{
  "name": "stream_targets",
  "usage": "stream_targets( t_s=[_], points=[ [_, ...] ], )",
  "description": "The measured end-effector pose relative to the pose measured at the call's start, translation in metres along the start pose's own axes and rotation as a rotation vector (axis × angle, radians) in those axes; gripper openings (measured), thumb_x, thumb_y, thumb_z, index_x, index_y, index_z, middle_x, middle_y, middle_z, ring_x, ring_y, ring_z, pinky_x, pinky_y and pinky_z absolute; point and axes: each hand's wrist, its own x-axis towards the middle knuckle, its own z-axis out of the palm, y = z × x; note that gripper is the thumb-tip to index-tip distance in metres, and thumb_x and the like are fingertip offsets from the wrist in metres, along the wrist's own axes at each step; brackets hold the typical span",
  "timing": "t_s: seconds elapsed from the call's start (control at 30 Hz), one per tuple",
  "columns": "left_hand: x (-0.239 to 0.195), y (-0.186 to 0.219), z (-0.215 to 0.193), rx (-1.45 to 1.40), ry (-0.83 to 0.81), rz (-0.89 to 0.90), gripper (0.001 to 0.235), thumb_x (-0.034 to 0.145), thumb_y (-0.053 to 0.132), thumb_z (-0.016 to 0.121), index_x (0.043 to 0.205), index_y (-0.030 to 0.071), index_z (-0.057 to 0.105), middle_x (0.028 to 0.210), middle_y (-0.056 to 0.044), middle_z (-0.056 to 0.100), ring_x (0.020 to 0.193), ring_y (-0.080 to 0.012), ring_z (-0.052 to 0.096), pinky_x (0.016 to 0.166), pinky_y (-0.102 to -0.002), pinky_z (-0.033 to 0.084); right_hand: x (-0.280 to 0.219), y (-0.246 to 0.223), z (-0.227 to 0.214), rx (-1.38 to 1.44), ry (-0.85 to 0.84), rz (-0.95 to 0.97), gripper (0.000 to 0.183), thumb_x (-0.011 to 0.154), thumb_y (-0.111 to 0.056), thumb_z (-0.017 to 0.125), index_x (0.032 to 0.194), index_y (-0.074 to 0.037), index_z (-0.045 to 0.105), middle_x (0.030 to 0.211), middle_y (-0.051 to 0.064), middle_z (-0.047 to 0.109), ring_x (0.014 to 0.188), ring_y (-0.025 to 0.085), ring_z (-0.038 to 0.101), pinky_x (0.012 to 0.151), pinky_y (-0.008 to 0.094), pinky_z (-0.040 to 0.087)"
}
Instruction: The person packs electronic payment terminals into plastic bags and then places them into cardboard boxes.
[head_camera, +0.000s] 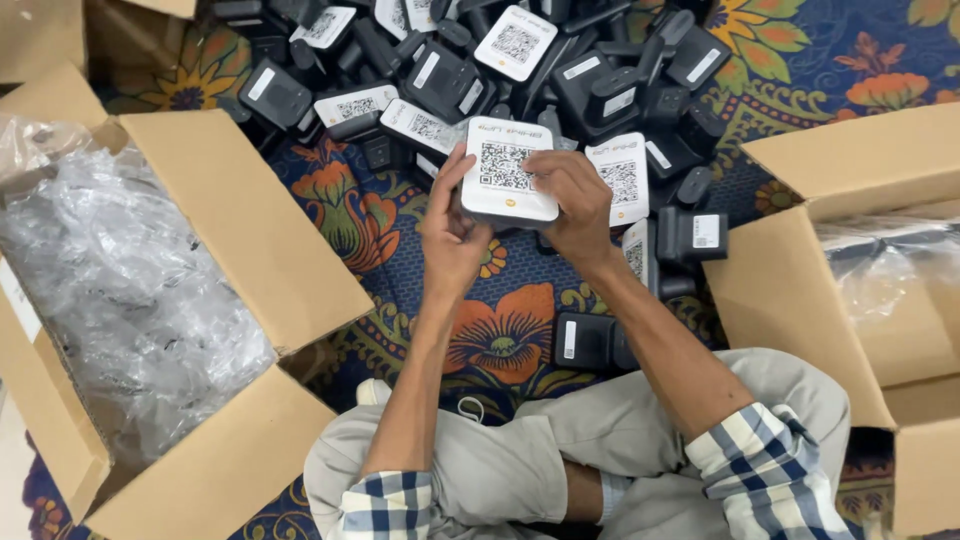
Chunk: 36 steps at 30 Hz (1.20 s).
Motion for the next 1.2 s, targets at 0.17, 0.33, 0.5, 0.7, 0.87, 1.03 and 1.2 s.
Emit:
stream_targets(
  t_s=[0.17, 0.33, 0.5, 0.7, 0.87, 1.03, 1.2],
  points=[
    [-0.011, 0.024, 0.041, -0.429, -0.024, -0.205, 0.070, 0.096, -0.006, 0.063, 0.157, 0.008, 0.033, 0.155, -0.009, 0.046, 0.139, -0.0207, 0.054, 0.109, -0.032, 0.056, 0.012, -0.010, -0.050, -0.217, -0.009, -0.051, 0.022, 0.076, 0.001, 0.079, 0.086, -0.001, 0.060, 0.107, 0.010, 0.073, 0.108, 0.031, 0.070, 0.083, 0.040, 0.058],
    [-0.012, 0.034, 0.086, -0.460, 0.221, -0.456, 0.055, 0.095, 0.006, 0.073, 0.141, -0.003, 0.044, 0.131, -0.017, 0.063, 0.116, -0.0231, 0.066, 0.097, -0.038, 0.061, 0.005, -0.012, -0.100, -0.357, -0.083, -0.177, 0.013, 0.083, -0.001, 0.074, 0.086, -0.002, 0.061, 0.108, 0.007, 0.072, 0.109, 0.028, 0.069, 0.079, 0.038, 0.059],
    [-0.018, 0.040, 0.134, -0.379, 0.180, -0.509, 0.053, 0.093, 0.005, 0.074, 0.137, 0.002, 0.044, 0.119, -0.013, 0.064, 0.106, -0.0194, 0.067, 0.090, -0.038, 0.062, -0.005, -0.010, -0.152, -0.460, -0.220, -0.233, 0.016, 0.082, -0.009, 0.073, 0.096, -0.005, 0.068, 0.112, 0.007, 0.071, 0.110, 0.027, 0.069, 0.079, 0.037, 0.059],
    [-0.019, 0.047, 0.224, -0.354, 0.063, -0.391, 0.068, 0.093, 0.009, 0.073, 0.149, 0.009, 0.035, 0.120, -0.012, 0.068, 0.108, -0.0147, 0.066, 0.093, -0.030, 0.055, -0.018, -0.002, -0.232, -0.616, -0.256, -0.183, 0.037, 0.084, -0.015, 0.077, 0.121, -0.017, 0.076, 0.117, 0.003, 0.071, 0.111, 0.025, 0.067, 0.082, 0.035, 0.059],
    [-0.028, 0.022, 0.306, -0.346, -0.112, -0.418, 0.060, 0.101, 0.017, 0.071, 0.154, -0.001, 0.049, 0.130, -0.011, 0.065, 0.113, -0.0126, 0.061, 0.101, -0.029, 0.050, -0.039, 0.011, -0.319, -0.642, -0.196, -0.035, 0.036, 0.083, -0.014, 0.081, 0.118, -0.015, 0.078, 0.118, 0.003, 0.072, 0.112, 0.026, 0.068, 0.088, 0.037, 0.059],
    [-0.045, -0.022, 0.389, -0.431, -0.300, -0.413, 0.066, 0.105, 0.028, 0.067, 0.159, 0.001, 0.042, 0.144, -0.009, 0.059, 0.125, -0.0135, 0.058, 0.110, -0.031, 0.045, -0.081, 0.042, -0.403, -0.609, -0.153, 0.126, 0.036, 0.080, -0.010, 0.085, 0.116, -0.012, 0.078, 0.117, 0.005, 0.074, 0.114, 0.027, 0.070, 0.096, 0.039, 0.057],
    [-0.056, -0.047, 0.437, -0.171, -0.555, -0.521, 0.077, 0.096, 0.037, 0.063, 0.160, 0.009, 0.032, 0.138, -0.015, 0.062, 0.122, -0.0199, 0.063, 0.102, -0.033, 0.049, -0.142, 0.101, -0.480, -0.494, -0.035, 0.353, 0.026, 0.090, -0.004, 0.086, 0.114, -0.008, 0.077, 0.116, 0.007, 0.076, 0.117, 0.022, 0.072, 0.106, 0.035, 0.053]
  ],
)
